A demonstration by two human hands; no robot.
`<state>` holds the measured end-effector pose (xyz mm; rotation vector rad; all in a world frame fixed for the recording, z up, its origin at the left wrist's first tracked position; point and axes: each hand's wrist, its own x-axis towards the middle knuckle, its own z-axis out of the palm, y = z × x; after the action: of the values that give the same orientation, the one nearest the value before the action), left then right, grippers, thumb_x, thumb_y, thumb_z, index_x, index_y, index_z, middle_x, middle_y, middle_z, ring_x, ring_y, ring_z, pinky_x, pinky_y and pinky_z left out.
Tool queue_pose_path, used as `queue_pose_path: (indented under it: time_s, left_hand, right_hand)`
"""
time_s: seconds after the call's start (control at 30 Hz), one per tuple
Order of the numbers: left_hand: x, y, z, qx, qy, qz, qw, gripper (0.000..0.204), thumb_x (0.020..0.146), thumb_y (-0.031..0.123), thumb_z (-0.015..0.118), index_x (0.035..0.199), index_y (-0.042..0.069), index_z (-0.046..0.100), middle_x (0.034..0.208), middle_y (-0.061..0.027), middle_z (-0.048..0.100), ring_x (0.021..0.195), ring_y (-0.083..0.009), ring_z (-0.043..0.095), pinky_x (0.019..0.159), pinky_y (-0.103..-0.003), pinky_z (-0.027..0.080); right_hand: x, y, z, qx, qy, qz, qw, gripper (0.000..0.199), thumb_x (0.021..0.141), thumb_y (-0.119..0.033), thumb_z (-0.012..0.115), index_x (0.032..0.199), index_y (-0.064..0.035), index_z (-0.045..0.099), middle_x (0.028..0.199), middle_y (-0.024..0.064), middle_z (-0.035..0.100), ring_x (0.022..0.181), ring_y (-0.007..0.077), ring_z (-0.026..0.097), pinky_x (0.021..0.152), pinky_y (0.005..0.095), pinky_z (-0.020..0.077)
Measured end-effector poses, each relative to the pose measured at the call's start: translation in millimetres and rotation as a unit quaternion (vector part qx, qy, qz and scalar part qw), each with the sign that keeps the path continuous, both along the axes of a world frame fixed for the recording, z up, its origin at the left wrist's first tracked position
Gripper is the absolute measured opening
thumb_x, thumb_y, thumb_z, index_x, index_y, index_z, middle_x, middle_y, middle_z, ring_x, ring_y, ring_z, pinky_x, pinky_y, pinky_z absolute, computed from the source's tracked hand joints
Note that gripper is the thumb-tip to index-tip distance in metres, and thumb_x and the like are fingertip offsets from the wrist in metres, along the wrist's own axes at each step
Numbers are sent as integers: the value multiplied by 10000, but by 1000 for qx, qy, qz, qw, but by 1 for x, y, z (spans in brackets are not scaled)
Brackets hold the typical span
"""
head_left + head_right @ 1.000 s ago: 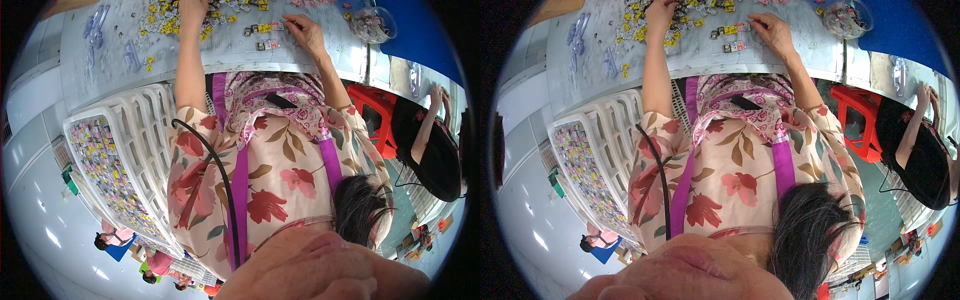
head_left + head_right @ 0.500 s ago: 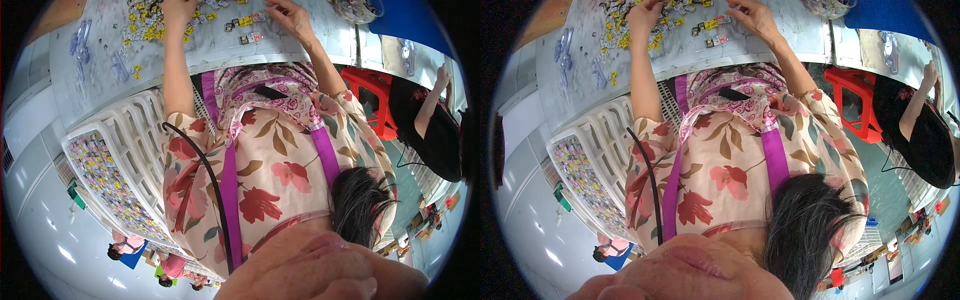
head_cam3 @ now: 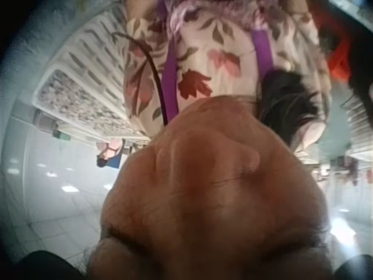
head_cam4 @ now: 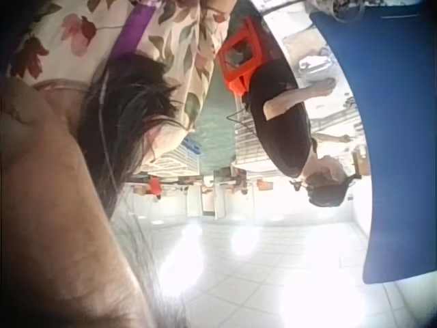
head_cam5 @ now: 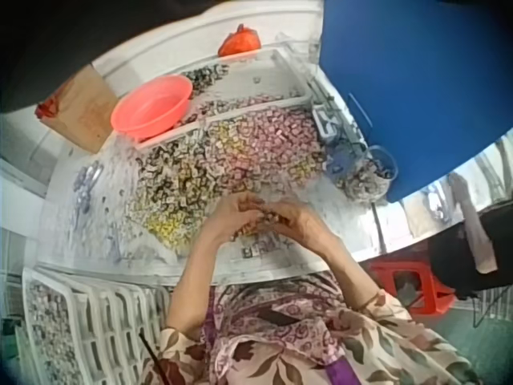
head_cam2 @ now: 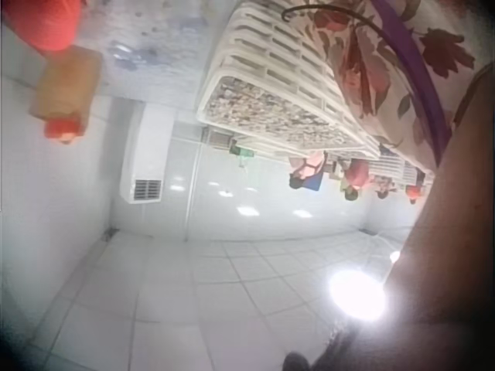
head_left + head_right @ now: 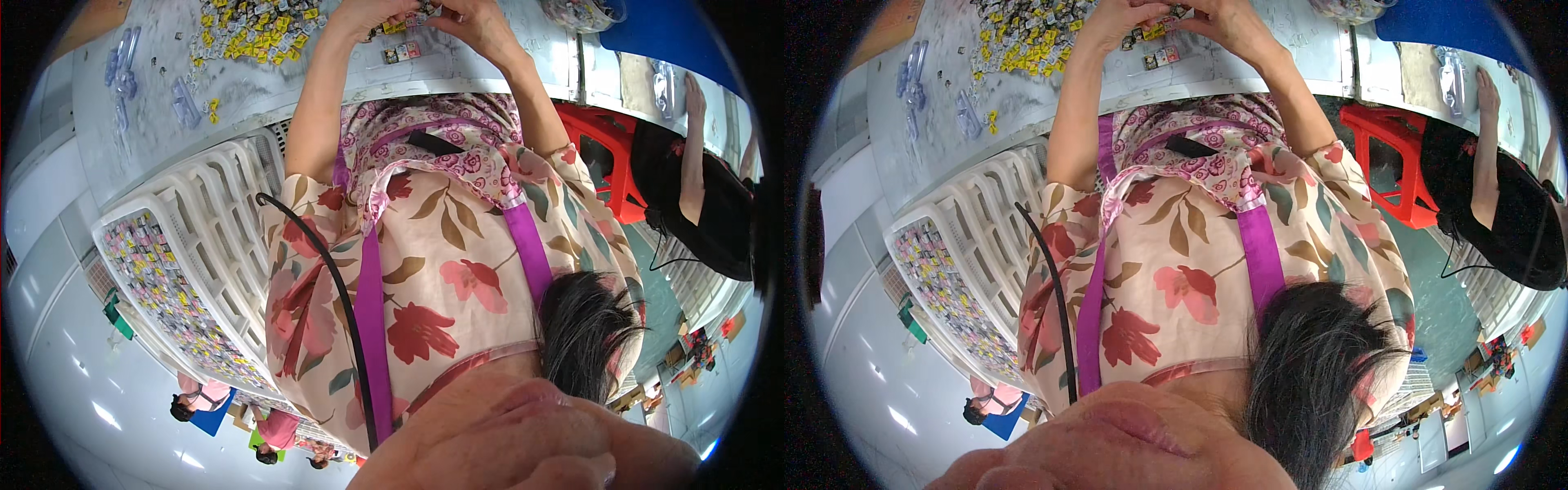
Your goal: Sorting and aligning small plastic toy components into organized rows on a workbench.
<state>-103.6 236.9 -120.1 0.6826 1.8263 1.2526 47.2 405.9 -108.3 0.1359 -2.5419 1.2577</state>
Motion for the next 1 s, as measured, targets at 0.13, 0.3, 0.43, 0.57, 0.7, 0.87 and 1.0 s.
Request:
queue_pose_path:
  time_s: [0.13,0.3,0.43,0.57,0.7,0.87,1.0]
  left_hand:
    - [10,0,16,-54,112,6,992,394,936,148,720,1295,4,644,1039,-136,749,914,-237,726,750,-378,577]
    - [-11,-60,-14,-95,258,20,961,492,861,225,780,1323,106,657,1095,-136,719,951,-284,672,846,-410,544]
    - [-1,-77,-19,-157,371,-27,915,481,782,178,821,1255,173,733,1029,-90,738,732,-207,659,725,-346,542]
    - [4,-82,-34,-117,394,-37,911,491,773,150,824,1255,170,735,1133,-97,699,725,-193,645,700,-347,535]
    - [10,-72,-40,-118,376,-23,919,468,779,171,832,1239,158,742,1165,-94,682,735,-195,647,704,-338,535]
    - [16,-75,-43,-105,384,4,917,436,789,194,833,1216,151,754,1123,-87,689,738,-198,648,712,-334,537]
    - [21,-75,-43,-99,394,30,913,403,790,227,836,1180,150,769,1027,-80,695,742,-205,654,704,-336,538]
  right_hand:
    - [0,4,-23,-6,-40,-26,999,368,879,-156,786,1229,-80,704,944,149,680,826,316,666,707,414,519]
    - [3,22,-41,53,-67,-78,993,335,860,-216,793,1143,-58,708,999,161,685,886,353,680,743,419,542]
    - [2,20,-65,105,-56,-84,989,320,857,-232,769,1118,-58,703,1052,173,678,951,385,663,804,449,535]
    - [-1,11,-62,111,-74,-66,989,321,859,-220,755,1119,-44,692,1074,182,669,1005,403,646,846,457,526]
    - [0,18,-78,127,-87,-62,986,359,856,-221,757,1145,-25,673,1104,196,651,1004,414,640,842,467,525]
    - [-11,11,-74,109,-23,1,994,381,884,-220,736,1192,-13,649,1139,211,608,1024,410,617,861,472,512]
    - [-14,1,-62,108,-43,13,993,332,908,-233,712,1160,-25,653,1105,196,611,1017,406,611,853,471,506]
